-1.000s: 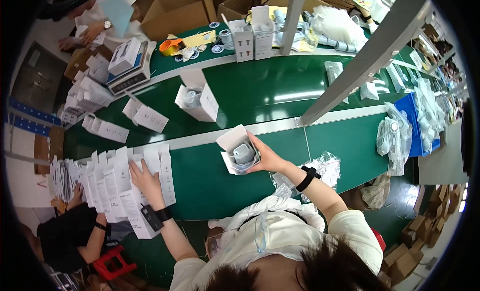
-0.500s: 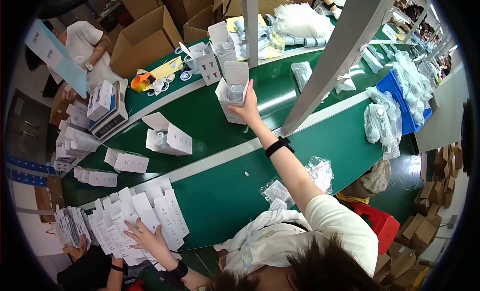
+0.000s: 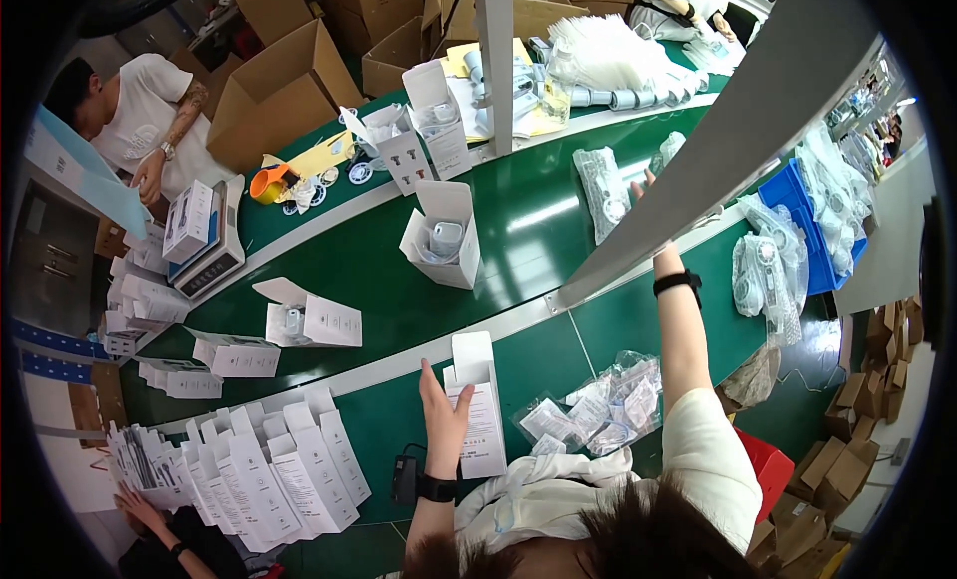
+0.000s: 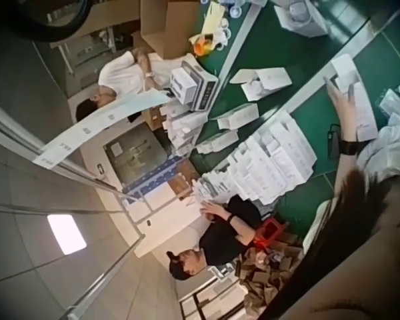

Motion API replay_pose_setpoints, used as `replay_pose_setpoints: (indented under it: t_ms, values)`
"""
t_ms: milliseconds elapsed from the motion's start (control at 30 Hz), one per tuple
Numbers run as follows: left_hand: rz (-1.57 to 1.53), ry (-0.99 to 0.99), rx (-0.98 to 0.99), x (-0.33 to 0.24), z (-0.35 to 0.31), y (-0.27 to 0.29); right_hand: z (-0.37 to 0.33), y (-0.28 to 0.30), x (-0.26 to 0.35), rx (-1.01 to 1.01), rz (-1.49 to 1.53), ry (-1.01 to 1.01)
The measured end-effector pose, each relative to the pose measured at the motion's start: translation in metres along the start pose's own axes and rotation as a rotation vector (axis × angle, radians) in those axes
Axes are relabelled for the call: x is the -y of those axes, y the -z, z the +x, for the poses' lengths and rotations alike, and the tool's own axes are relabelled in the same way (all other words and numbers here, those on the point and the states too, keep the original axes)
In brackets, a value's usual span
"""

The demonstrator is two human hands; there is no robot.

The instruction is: The person packs items by hand, picking up a wrapped component and a small bag, placing them into a white box, and setting the box on the table. This process is repeated for several more boxes until the task is complete.

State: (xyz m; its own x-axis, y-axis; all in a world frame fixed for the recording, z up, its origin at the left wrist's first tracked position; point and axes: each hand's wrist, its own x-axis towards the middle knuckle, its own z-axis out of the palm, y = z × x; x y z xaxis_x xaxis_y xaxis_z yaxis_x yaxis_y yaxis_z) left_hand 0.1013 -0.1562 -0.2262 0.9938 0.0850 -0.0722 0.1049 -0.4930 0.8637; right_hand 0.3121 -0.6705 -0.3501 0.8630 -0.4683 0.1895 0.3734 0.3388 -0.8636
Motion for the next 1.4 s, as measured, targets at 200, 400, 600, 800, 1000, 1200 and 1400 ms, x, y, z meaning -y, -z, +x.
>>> replay_pose_setpoints:
  t_ms: [200,400,600,800,1000,1200,1400]
  values:
    - [-0.035,0.186,0.174,0.04,-0.009,0.007,0.026,-0.151,-0.035,0.491,-1.389,-0.273]
    - [-0.834,0.361,0.352,-0.011,0.005,0.014,0.023,-0.044,-0.008,0.374,-1.289,-0.052]
    - [-0.301,-0.189,0.075,-0.036,-0.016,0.043,-0.121,-0.128,0.151,-0.12,-0.252,-0.083]
    - [0.044,-0.46,-0.004,-0.042,-0.016,0.014,-0.247,-0.217,0.212,0.11,0.122,-0.061]
    - [-0.054,-0.37,-0.176,-0.037,-0.027,-0.011,-0.287,-0.324,0.15,0.084,0.023,0.063]
    - [-0.051,-0.392,-0.246,-0.033,-0.022,-0.002,-0.304,-0.34,0.14,0.234,-0.02,0.158]
    - [0.163,-0.365,-0.09,-0.038,-0.02,0.019,-0.296,-0.348,0.142,0.005,0.217,-0.145]
